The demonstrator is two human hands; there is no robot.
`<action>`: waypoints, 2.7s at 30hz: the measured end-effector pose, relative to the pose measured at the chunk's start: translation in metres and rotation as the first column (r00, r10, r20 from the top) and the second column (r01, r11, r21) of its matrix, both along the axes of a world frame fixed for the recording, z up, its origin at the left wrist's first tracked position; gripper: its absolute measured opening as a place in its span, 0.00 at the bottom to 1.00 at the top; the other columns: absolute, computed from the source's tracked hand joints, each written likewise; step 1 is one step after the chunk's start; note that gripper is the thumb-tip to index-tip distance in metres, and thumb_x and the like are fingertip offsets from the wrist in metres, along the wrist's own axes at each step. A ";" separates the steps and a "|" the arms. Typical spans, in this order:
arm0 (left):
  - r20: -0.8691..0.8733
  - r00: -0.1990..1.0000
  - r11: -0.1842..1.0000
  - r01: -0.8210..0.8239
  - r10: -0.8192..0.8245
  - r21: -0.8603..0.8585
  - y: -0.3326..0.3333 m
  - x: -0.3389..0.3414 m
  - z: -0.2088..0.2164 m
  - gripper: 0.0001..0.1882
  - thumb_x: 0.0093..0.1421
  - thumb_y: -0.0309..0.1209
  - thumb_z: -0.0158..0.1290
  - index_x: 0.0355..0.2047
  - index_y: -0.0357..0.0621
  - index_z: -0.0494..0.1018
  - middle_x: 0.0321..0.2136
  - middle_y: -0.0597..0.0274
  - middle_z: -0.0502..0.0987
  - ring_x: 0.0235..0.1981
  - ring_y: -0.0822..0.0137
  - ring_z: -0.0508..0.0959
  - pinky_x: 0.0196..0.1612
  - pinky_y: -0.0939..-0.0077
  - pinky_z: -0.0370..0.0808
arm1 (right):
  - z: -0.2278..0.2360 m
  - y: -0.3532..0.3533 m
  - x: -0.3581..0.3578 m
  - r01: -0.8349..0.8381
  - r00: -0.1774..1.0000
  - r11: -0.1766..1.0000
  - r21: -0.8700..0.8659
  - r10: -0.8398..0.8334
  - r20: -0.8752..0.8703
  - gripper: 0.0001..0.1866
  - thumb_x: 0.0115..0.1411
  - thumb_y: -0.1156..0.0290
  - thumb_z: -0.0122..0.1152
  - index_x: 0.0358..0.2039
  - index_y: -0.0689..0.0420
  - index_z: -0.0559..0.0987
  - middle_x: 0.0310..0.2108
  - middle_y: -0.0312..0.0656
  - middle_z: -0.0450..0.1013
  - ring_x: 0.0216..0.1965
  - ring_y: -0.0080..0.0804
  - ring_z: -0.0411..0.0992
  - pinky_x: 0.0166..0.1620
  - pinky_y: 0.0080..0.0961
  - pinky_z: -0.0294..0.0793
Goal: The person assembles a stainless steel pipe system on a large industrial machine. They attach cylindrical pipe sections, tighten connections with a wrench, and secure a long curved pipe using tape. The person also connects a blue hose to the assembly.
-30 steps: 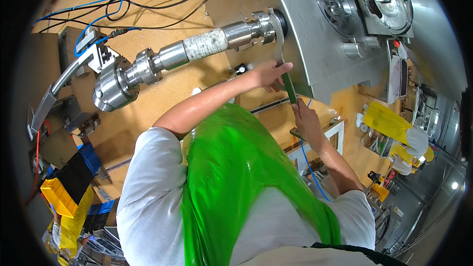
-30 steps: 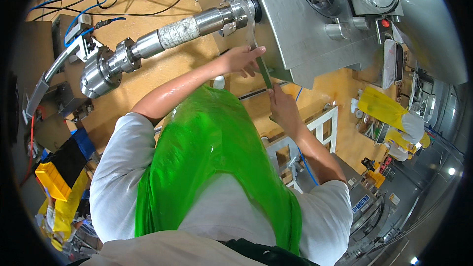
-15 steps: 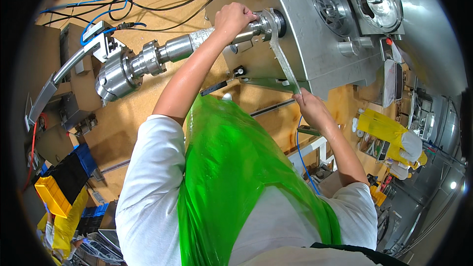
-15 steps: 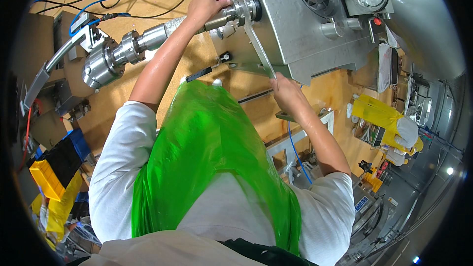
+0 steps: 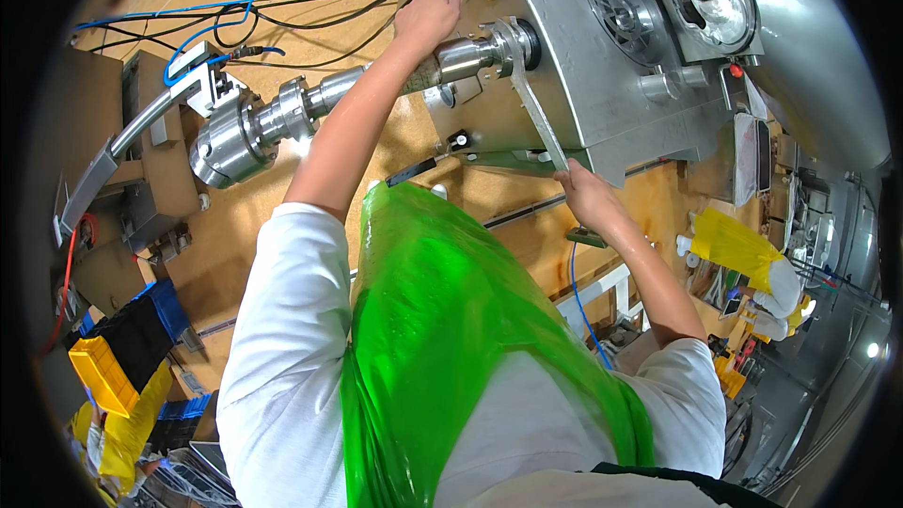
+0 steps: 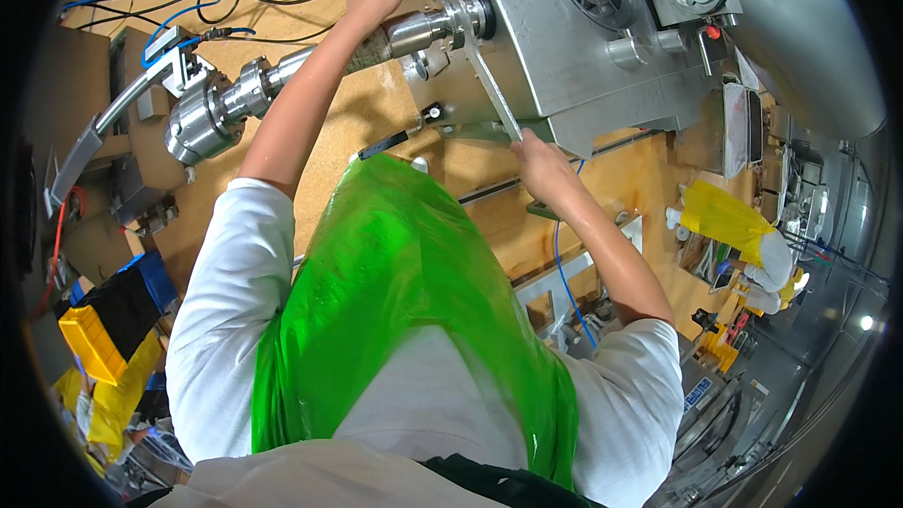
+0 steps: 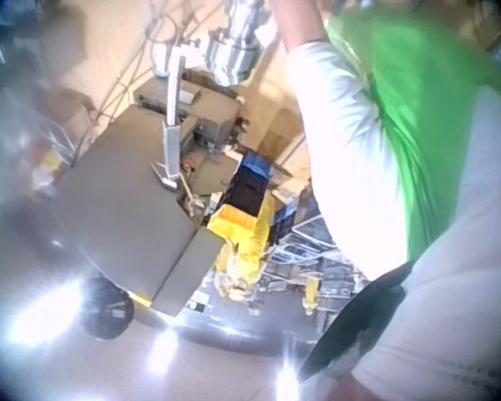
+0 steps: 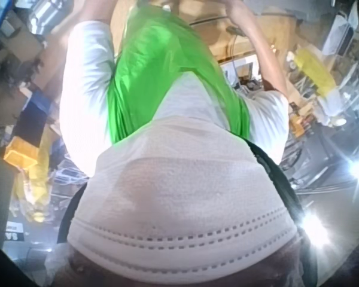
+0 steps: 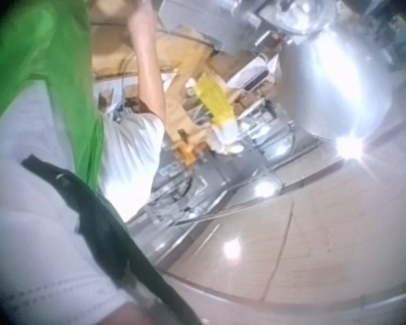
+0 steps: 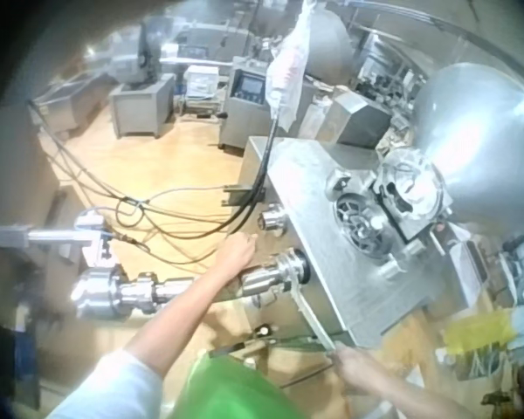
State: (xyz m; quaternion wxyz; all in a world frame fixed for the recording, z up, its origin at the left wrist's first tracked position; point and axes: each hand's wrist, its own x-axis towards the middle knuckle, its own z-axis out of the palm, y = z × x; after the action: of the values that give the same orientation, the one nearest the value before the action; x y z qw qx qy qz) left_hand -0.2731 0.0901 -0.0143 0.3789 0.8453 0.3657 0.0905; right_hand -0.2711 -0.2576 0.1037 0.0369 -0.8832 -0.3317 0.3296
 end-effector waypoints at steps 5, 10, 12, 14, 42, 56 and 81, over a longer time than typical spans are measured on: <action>0.135 0.975 0.949 0.207 -0.179 -0.239 -0.009 -0.005 -0.011 0.23 0.60 0.52 0.52 0.30 0.44 0.82 0.25 0.59 0.81 0.28 0.63 0.79 0.36 0.68 0.73 | -0.046 -0.006 -0.004 0.127 0.992 0.992 -0.017 -0.126 0.009 0.15 0.67 0.65 0.43 0.44 0.66 0.67 0.36 0.66 0.73 0.42 0.67 0.70 0.45 0.55 0.66; 0.147 0.978 0.972 0.169 -0.146 -0.161 -0.019 -0.002 -0.009 0.17 0.58 0.46 0.58 0.30 0.43 0.81 0.21 0.61 0.79 0.23 0.69 0.77 0.32 0.71 0.72 | -0.072 -0.015 -0.002 0.125 0.992 0.989 0.076 -0.124 -0.011 0.16 0.68 0.62 0.42 0.44 0.64 0.67 0.32 0.67 0.73 0.40 0.68 0.70 0.43 0.57 0.65; 0.135 0.982 0.986 0.141 -0.128 -0.088 -0.022 -0.004 -0.011 0.17 0.58 0.46 0.59 0.30 0.43 0.81 0.21 0.61 0.79 0.24 0.69 0.78 0.32 0.70 0.72 | -0.077 -0.017 0.000 0.119 0.993 0.989 0.087 -0.117 -0.028 0.17 0.69 0.61 0.42 0.43 0.64 0.67 0.32 0.67 0.72 0.40 0.68 0.70 0.43 0.57 0.65; 0.130 0.985 0.992 0.123 -0.117 -0.034 -0.025 -0.006 -0.008 0.17 0.58 0.45 0.59 0.30 0.43 0.81 0.21 0.61 0.80 0.24 0.69 0.79 0.32 0.70 0.73 | -0.079 -0.017 -0.004 0.134 0.991 0.981 0.141 -0.134 -0.011 0.16 0.69 0.61 0.42 0.43 0.63 0.68 0.32 0.67 0.72 0.40 0.68 0.69 0.43 0.58 0.65; 0.204 0.978 0.964 0.101 -0.050 -0.247 -0.020 -0.027 -0.003 0.21 0.65 0.44 0.46 0.36 0.34 0.75 0.30 0.54 0.82 0.33 0.63 0.82 0.38 0.72 0.74 | -0.146 -0.028 -0.014 0.222 0.968 0.904 0.365 -0.249 0.026 0.14 0.68 0.62 0.48 0.41 0.58 0.76 0.29 0.59 0.74 0.31 0.61 0.73 0.33 0.51 0.71; 0.146 0.986 0.947 0.120 -0.079 -0.298 -0.029 -0.016 -0.006 0.14 0.57 0.46 0.57 0.36 0.53 0.82 0.27 0.66 0.82 0.28 0.69 0.80 0.33 0.73 0.73 | -0.149 -0.033 -0.013 0.192 0.974 0.927 0.323 -0.221 0.055 0.13 0.68 0.61 0.47 0.45 0.55 0.73 0.27 0.58 0.74 0.29 0.62 0.72 0.32 0.54 0.70; 0.705 0.695 0.949 0.105 0.144 -0.298 -0.081 -0.081 0.043 0.12 0.56 0.26 0.61 0.33 0.42 0.66 0.27 0.68 0.69 0.28 0.78 0.70 0.30 0.84 0.70 | -0.162 -0.040 -0.001 0.095 0.979 0.939 0.332 -0.149 0.142 0.18 0.68 0.56 0.45 0.40 0.60 0.73 0.22 0.59 0.71 0.28 0.66 0.70 0.33 0.56 0.69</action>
State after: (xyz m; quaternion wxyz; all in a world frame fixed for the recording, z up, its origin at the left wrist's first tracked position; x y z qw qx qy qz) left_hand -0.3537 0.0089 0.0283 0.6202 0.6666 0.2072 0.3580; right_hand -0.2725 -0.2971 -0.0583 0.1740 -0.9083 -0.3276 0.1934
